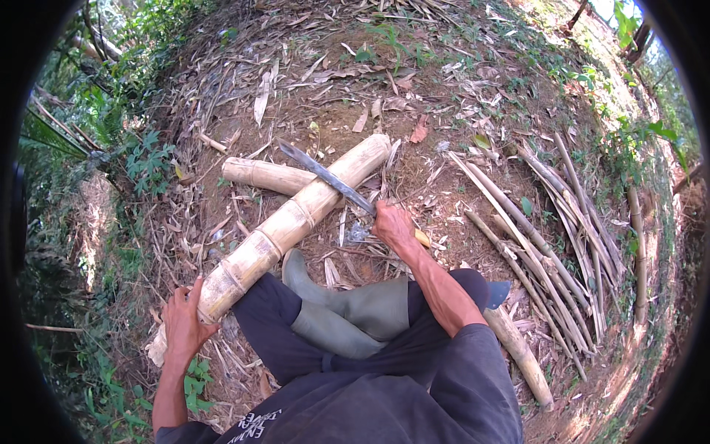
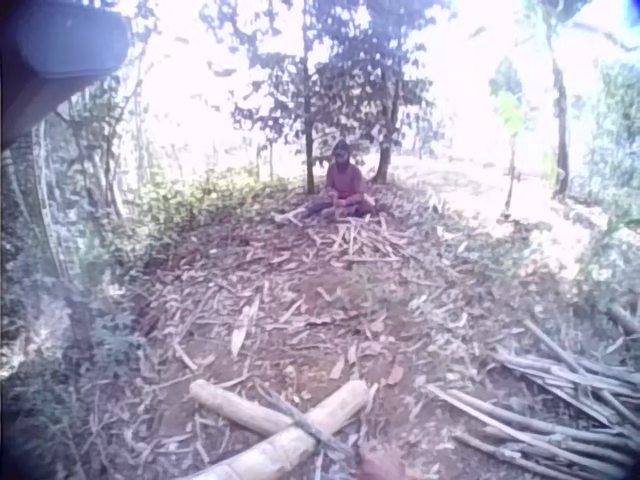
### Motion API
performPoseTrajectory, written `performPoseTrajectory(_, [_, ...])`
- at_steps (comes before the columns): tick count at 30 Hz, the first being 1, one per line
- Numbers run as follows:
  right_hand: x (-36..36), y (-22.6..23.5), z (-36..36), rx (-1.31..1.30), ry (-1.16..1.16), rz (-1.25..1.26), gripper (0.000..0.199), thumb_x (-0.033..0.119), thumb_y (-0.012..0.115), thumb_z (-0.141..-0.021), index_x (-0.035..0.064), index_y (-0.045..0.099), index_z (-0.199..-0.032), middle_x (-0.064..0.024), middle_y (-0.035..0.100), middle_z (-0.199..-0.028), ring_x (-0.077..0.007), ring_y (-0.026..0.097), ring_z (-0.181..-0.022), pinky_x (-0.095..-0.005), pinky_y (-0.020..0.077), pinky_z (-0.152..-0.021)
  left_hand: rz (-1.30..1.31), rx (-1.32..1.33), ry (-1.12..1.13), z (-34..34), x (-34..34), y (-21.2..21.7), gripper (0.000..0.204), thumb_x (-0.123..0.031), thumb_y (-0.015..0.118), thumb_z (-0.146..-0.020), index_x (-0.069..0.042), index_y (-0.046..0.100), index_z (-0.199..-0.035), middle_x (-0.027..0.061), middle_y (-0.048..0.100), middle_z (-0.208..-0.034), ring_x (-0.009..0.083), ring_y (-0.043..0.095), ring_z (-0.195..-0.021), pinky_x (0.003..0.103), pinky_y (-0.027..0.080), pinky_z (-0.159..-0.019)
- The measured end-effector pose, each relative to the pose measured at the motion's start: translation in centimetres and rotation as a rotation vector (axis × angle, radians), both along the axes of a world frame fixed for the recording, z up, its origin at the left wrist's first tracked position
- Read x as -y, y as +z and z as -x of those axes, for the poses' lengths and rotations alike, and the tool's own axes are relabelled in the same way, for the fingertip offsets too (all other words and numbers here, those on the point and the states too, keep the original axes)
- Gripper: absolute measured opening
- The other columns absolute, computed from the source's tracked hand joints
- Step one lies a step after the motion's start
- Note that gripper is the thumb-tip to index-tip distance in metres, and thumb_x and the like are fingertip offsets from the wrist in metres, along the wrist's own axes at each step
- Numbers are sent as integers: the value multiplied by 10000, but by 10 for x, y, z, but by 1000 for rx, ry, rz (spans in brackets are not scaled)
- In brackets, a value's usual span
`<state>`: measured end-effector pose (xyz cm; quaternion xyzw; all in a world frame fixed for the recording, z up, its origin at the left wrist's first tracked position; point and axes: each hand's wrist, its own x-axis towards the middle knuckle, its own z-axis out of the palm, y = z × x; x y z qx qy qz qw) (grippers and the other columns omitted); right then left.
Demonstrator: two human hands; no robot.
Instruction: The person sits on the ground in a wooded area and uses a machete to split a long bamboo pole lengthwise. They hold the bamboo steady with one hand and repeatedly strike it with the machete to create a deep groove, eventually splitting the pole into two halves.
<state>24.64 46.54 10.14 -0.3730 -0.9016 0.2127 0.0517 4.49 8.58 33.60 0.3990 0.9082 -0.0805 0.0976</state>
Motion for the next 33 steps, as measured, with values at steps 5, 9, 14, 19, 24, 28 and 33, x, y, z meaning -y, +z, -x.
performPoseTrajectory(5, [-2, -2, -4, -36, 42, -28, 187, 68, 585, -737, 5, 552, -909, -248, 643, -699, -427, 649, -666, -535, 499, -631, 6, 7, -8, -2, -1, 5, 989, -160, 878, -533, -111, 438, -1417, 198, 499, -1178, 361, 506, -1055, 442, 383, -941])
performPoseTrajectory(9, [-18, -1, -3, 3, -145, 64, 206, 61, 573, -753, 1, 560, -949, -228, 642, -683, -415, 649, -654, -534, 491, -617, 23, -8, -14, 1, -1, 3, 1006, -184, 879, -535, -94, 418, -1425, 205, 512, -1151, 366, 507, -1046, 446, 385, -937])
performPoseTrajectory(14, [7, 8, 2, -2, 136, -26, 198, 69, 584, -730, -2, 545, -911, -242, 631, -680, -425, 643, -660, -532, 496, -626, 80, -11, -31, 3, -5, 1, 1037, -211, 887, -532, -75, 384, -1429, 201, 522, -1090, 371, 518, -1028, 453, 395, -917])
performPoseTrajectory(19, [-29, 19, 8, 70, -7, 64, 180, 82, 572, -750, -3, 567, -908, -238, 633, -685, -416, 646, -654, -523, 499, -619, 104, -59, -12, -9, -6, -1, 1032, -212, 895, -541, -64, 369, -1417, 197, 508, -1064, 367, 527, -1002, 452, 411, -875])
performPoseTrajectory(24, [-8, 24, -5, 61, 93, -16, 189, 97, 559, -774, -4, 596, -929, -234, 632, -672, -406, 646, -633, -516, 503, -604, 79, 4, -44, -9, -4, -1, 1031, -262, 894, -571, -66, 350, -1423, 217, 510, -1089, 381, 537, -1000, 457, 413, -876])
performPoseTrajectory(28, [-29, 14, -8, 89, -31, 22, 182, 86, 549, -774, -3, 592, -927, -223, 628, -657, -406, 639, -614, -506, 509, -596, 122, 246, -14, 10, -9, 12, 1068, -344, 883, -585, -54, 319, -1443, 259, 535, -1130, 424, 559, -1037, 472, 421, -924])
performPoseTrajectory(33, [6, 11, -13, -17, 128, -66, 148, 65, 564, -741, 7, 573, -876, -240, 640, -694, -424, 638, -628, -529, 497, -619, 130, 348, 70, 18, -13, 5, 1095, -377, 862, -556, -43, 330, -1453, 289, 570, -1177, 428, 589, -1091, 480, 463, -945])
